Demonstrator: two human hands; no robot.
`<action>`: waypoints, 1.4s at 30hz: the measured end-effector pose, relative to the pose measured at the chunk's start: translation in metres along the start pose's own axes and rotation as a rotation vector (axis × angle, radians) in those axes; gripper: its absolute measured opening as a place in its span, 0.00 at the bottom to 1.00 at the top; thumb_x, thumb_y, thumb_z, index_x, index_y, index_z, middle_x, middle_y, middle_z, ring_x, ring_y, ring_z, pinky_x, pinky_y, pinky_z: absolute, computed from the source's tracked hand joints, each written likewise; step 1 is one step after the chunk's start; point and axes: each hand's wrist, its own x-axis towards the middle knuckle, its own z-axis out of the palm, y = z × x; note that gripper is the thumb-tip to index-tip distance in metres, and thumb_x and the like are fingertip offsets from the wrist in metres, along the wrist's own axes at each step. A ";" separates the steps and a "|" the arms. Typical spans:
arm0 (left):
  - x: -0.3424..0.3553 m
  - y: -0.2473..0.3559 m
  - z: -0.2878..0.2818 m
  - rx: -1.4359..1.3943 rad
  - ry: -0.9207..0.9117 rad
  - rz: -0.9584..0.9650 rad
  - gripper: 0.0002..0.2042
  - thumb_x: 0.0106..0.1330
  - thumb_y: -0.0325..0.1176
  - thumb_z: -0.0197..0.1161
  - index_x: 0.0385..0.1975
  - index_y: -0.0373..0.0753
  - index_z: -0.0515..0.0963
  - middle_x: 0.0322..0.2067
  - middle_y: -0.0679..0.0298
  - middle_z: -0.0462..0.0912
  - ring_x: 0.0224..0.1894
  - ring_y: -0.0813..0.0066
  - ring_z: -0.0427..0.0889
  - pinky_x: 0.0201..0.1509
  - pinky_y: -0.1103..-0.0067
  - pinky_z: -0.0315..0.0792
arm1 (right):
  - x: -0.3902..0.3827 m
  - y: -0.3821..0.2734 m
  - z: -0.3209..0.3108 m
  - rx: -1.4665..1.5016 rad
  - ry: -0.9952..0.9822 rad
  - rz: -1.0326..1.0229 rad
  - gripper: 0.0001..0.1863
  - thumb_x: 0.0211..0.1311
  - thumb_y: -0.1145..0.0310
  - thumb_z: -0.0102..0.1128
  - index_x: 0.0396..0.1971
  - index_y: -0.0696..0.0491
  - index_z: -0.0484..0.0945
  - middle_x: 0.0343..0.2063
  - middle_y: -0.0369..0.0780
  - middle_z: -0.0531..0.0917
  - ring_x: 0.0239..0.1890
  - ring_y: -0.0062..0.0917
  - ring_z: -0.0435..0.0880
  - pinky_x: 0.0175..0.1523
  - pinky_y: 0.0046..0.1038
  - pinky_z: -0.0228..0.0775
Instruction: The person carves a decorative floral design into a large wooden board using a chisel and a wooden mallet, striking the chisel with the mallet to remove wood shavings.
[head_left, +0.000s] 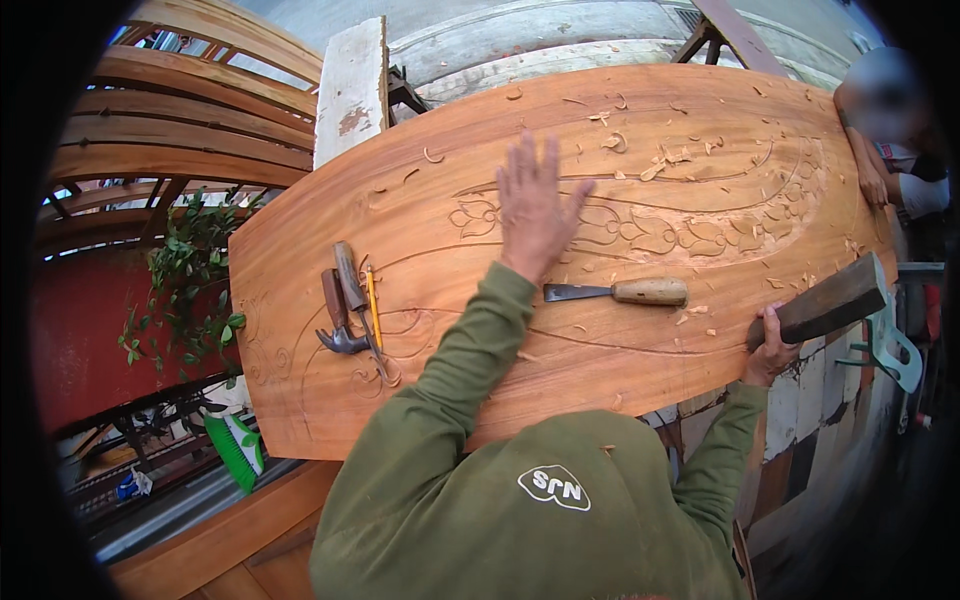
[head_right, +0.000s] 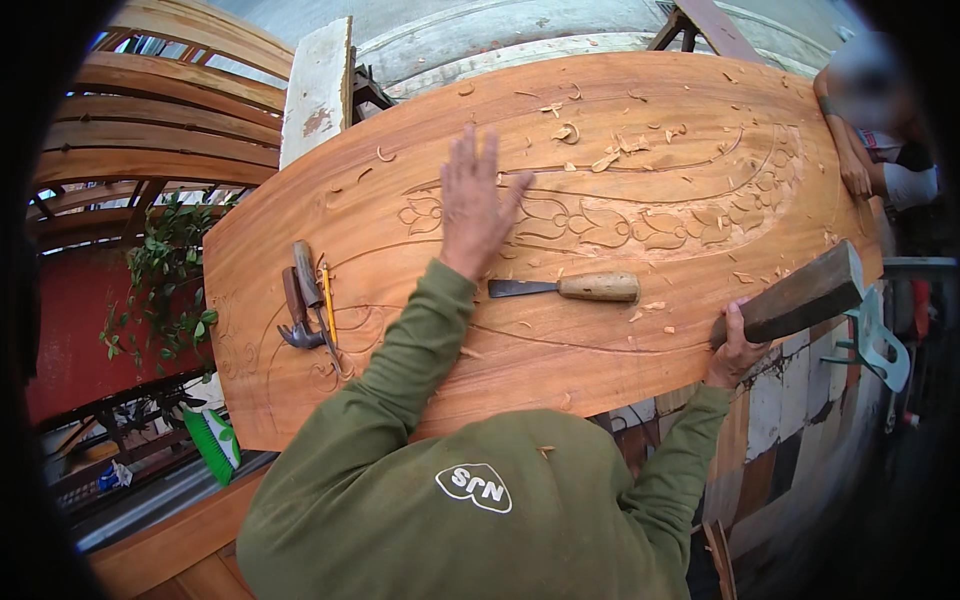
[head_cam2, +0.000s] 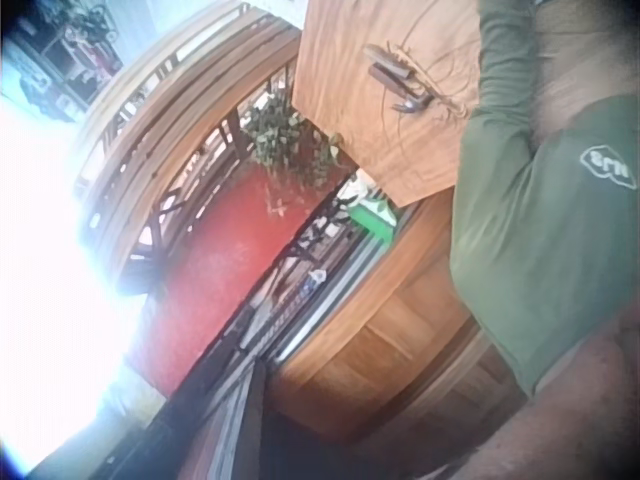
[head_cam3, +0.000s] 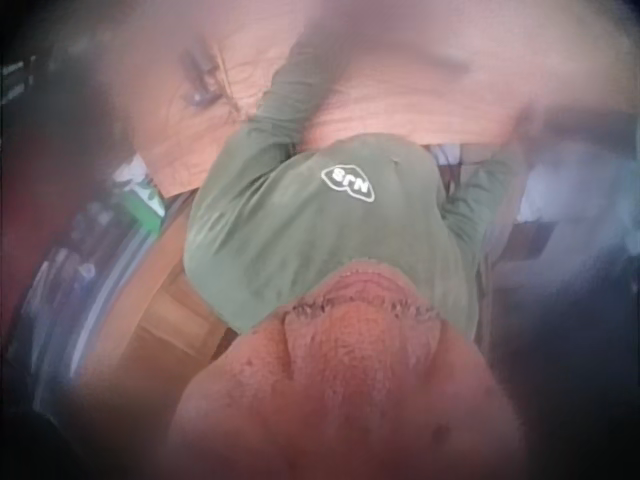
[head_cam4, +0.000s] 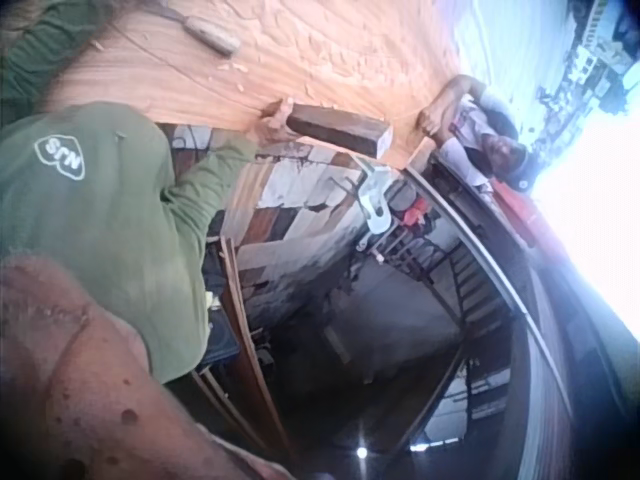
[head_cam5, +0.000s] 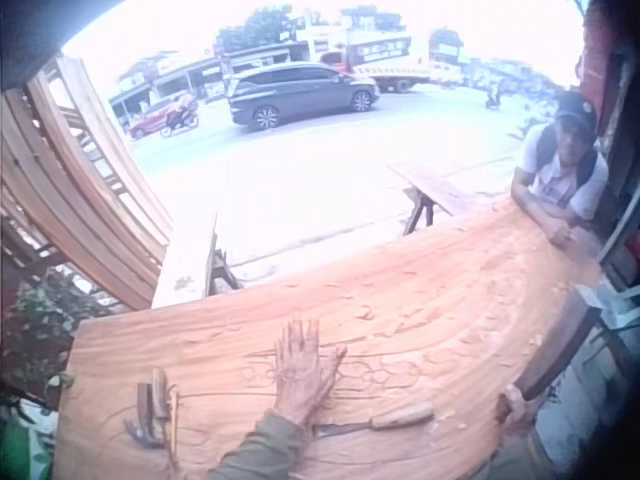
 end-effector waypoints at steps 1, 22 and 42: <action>0.021 -0.028 0.002 0.085 0.020 -0.127 0.45 0.80 0.69 0.49 0.86 0.42 0.52 0.84 0.41 0.49 0.87 0.41 0.45 0.87 0.47 0.40 | -0.001 0.003 -0.004 -0.014 0.037 0.043 0.08 0.64 0.74 0.66 0.41 0.58 0.81 0.32 0.38 0.83 0.36 0.24 0.83 0.50 0.28 0.77; 0.041 0.199 0.165 -0.367 -0.693 0.501 0.41 0.86 0.62 0.32 0.83 0.31 0.54 0.83 0.39 0.51 0.86 0.39 0.45 0.89 0.54 0.40 | 0.004 -0.001 0.005 0.042 0.041 0.041 0.10 0.67 0.74 0.68 0.45 0.59 0.80 0.34 0.39 0.84 0.36 0.26 0.83 0.48 0.30 0.77; -0.136 0.097 0.012 -0.191 -0.094 0.347 0.33 0.74 0.37 0.58 0.80 0.41 0.63 0.81 0.44 0.58 0.83 0.38 0.55 0.86 0.45 0.49 | 0.013 0.017 -0.010 0.323 0.030 0.115 0.11 0.63 0.80 0.74 0.41 0.62 0.80 0.36 0.43 0.84 0.36 0.29 0.85 0.44 0.29 0.85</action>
